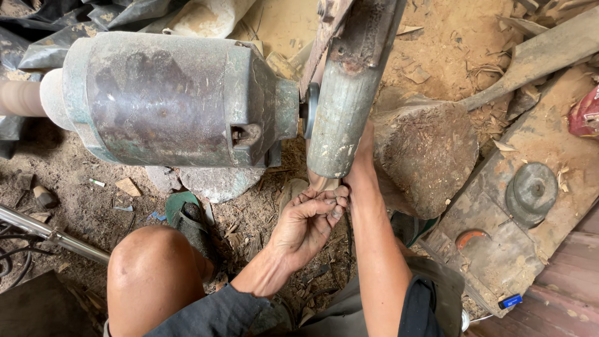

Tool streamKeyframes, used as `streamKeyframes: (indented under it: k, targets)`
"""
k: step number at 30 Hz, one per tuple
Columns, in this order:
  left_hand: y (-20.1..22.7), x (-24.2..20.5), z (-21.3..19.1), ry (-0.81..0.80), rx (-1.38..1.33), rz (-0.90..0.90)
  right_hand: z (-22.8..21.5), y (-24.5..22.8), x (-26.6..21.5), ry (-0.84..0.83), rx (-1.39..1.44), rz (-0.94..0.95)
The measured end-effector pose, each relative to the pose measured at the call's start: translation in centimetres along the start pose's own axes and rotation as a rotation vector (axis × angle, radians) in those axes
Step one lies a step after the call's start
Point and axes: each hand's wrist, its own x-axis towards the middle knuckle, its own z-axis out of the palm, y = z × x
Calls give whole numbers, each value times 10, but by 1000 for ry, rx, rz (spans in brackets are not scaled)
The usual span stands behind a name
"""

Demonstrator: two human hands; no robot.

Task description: The person holds a small curved wooden piece against a rotating grinding wheel, repeatedly rotating and repositioning the piece to smooth its edges and surfaces. The person continues this process throughout the clip, focusing on different sides of the wooden object.

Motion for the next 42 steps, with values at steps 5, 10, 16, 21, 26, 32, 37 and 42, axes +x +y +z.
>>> streamKeyframes:
  k: [5, 10, 16, 21, 26, 32, 37, 42]
  targets:
    - [0, 5, -2, 0, -24, 6, -1, 2, 6, -12, 6, 31]
    - [-1, 7, -4, 16, -38, 3, -1, 3, 9, -10, 39, 34]
    - [0, 9, -4, 9, -30, 11, 1, 7, 12, -1, 42, 51]
    - [0, 7, -4, 36, -52, 0, 1, 10, 11, -9, 63, 47]
    - [-3, 1, -5, 70, -4, -24, -4, 13, -1, -23, -99, -30]
    - [-9, -6, -8, 90, 31, -48, 1, 9, -17, -3, -133, -106]
    - [-12, -13, -9, 64, 35, -72, 7, -9, -30, 23, -206, -10]
    - [-18, -20, -14, 106, 77, -84, 7, -28, -51, -16, -315, 161]
